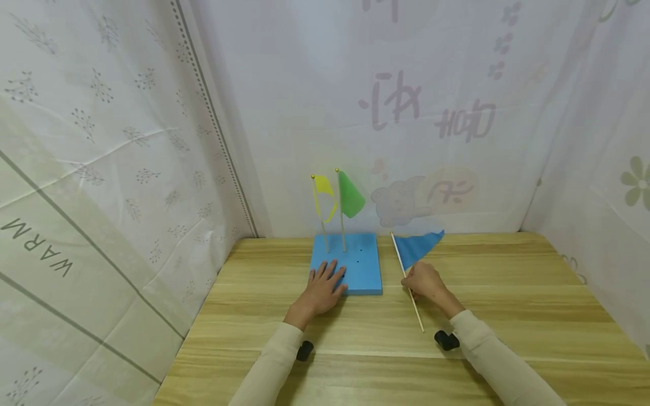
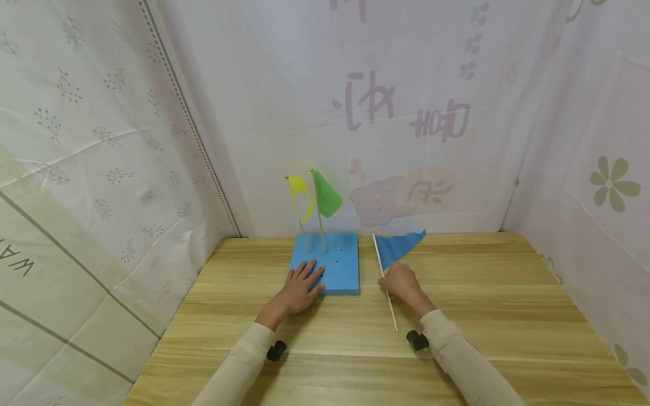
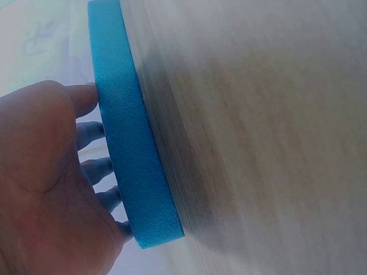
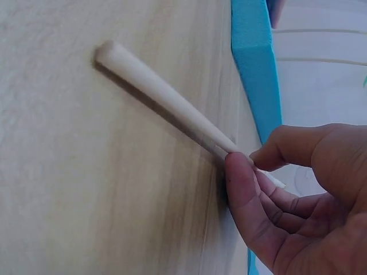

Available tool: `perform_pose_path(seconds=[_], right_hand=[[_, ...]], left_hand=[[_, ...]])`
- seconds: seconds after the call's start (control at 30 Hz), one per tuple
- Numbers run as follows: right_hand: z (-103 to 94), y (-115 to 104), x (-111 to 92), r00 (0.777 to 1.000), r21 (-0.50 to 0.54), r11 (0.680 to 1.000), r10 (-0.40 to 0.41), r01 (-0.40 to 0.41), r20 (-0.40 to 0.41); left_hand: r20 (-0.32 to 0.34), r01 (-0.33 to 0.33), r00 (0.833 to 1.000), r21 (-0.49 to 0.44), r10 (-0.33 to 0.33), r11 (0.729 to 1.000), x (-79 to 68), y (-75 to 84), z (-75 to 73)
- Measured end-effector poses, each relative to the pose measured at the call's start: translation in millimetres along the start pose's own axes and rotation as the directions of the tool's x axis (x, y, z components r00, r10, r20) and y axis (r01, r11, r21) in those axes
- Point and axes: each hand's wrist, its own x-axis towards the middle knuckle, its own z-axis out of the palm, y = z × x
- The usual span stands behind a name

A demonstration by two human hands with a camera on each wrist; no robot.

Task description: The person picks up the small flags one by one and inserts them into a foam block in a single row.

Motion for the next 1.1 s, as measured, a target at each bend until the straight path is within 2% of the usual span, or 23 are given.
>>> perform_pose_path(seconds=[0.2, 0.47, 0.77, 0.97, 1.1], right_hand=[[-5.1, -1, 0, 1.0, 0.014, 1.0, -0.018, 0.018, -0.008], [-13.0, -9, 4, 0.997, 0.025, 0.999, -0.043, 0.045, -0.058], [-21.5, -25, 8, 0.996, 0.147, 0.989, -0.019, 0.031, -0.086], [-26.8, -36, 14, 0.994, 0.125, 0.991, -0.03, 0.043, -0.109], [-30.8, -46, 19, 0.987, 0.106, 0.99, -0.081, 0.096, -0.138]], left_hand=[[-0.002, -0.004, 1.0, -0.004, 0.004, 1.0, -0.2, 0.0, 0.0], [0.002, -0.003, 1.0, -0.008, 0.003, 1.0, -1.3, 0.8, -1.1], [0.0, -0.007, 1.0, -0.006, 0.007, 1.0, 0.3, 0.1, -0.4], [-0.004, -0.013, 1.0, 0.003, 0.013, 1.0, 1.3, -2.9, 2.5], [-0.007, -0.011, 1.0, 0.003, 0.011, 1.0, 2.3, -5.6, 5.3]])
